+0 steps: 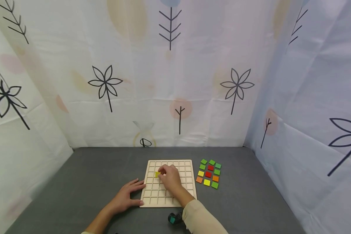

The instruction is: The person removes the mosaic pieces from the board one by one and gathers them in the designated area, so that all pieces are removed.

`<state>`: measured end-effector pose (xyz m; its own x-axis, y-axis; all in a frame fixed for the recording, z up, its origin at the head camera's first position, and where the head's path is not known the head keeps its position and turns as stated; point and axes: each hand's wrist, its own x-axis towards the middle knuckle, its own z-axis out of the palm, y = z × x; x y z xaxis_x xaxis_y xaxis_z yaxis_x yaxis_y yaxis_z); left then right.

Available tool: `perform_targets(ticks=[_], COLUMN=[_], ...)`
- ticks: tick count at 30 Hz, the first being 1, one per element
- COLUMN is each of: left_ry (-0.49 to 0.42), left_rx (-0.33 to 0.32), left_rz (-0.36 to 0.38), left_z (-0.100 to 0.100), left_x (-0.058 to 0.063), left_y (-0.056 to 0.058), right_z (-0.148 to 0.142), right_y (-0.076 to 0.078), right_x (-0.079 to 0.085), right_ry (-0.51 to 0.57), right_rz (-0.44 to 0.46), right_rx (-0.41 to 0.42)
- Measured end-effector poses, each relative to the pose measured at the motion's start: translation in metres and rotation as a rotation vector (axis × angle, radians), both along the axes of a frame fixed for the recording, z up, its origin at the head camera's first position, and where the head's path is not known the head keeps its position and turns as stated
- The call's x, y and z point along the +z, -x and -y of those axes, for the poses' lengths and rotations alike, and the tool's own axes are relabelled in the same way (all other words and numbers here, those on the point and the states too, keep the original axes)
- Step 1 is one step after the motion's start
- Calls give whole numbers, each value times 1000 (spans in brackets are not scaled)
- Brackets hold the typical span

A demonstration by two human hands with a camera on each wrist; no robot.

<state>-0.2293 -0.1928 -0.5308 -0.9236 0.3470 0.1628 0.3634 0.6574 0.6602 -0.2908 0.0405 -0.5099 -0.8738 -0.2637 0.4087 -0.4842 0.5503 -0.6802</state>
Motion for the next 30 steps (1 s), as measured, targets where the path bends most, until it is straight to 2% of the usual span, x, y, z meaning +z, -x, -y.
perform_targets(ticks=[10,17,22,30], left_ry=[-7,-2,4,7], left_rx=[-5,-5,-1,-8], left_rz=[15,2,-9,-28], left_z=[1,0,0,1], left_x=[-1,-1,-1,-1], left_y=[2,1,1,-1], right_z=[-24,-44,-61,-89], right_y=[5,8,14,15], right_x=[4,8,6,4], right_ry=[13,40,51,103], right_rz=[-3,29,13,51], right_rx=[-14,-60,-93,-163])
